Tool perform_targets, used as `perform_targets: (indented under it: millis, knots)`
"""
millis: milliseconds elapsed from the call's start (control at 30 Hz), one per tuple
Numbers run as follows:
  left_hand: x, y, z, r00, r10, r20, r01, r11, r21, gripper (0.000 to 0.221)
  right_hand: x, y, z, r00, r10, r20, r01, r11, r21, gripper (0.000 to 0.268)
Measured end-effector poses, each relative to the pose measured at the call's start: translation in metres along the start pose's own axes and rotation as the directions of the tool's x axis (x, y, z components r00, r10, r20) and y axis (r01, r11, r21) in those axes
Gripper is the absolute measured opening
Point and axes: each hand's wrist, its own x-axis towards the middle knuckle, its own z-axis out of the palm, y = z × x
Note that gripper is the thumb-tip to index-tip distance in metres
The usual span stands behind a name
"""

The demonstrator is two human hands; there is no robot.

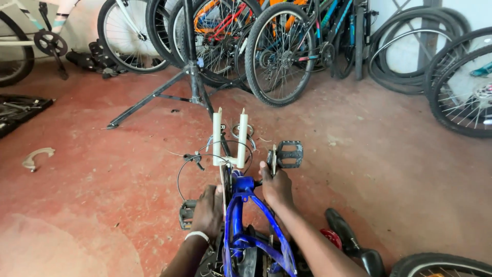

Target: Assembling and repairing a small blue bicycle by attaching the seat and frame components using a screwdriver.

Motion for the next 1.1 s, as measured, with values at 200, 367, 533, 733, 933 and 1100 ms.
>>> perform_targets:
  millis: [200,367,533,733,933,1100]
  knots:
    - [0.025,0.030,0.005,0.957,-0.290,-0.008,0.289,0.947,0.140,0.067,-0.022,-0.015,-0.030,0.991,0.132,0.025,-0.131,0.991,-0.013,0.033]
    - [0.039,0.005,0.022,0.970,-0.230,-0.074,0.238,0.963,0.128,0.051,-0.034,0.003,-0.031,0.996,-0.079,0.041,0.076,0.995,0.069,0.020]
    - [0.041,0.021,0.018,0.898,-0.435,-0.064,0.440,0.888,0.133,0.058,-0.051,0.007,-0.036,0.975,-0.206,0.084,0.208,0.978,-0.022,0.032]
    - [0.078,-0.013,0.036,0.837,-0.545,0.044,0.540,0.837,0.094,0.052,-0.004,0.124,0.003,0.965,-0.255,-0.052,0.254,0.967,-0.035,0.039]
    - [0.085,0.004,0.024,0.819,-0.559,0.130,0.553,0.829,0.081,0.050,-0.008,0.086,0.002,0.990,-0.138,0.027,0.133,0.983,0.126,0.043]
    - [0.068,0.023,0.015,0.778,-0.588,0.222,0.588,0.805,0.072,0.050,0.030,0.108,0.039,0.993,-0.114,0.016,0.106,0.964,0.242,0.023]
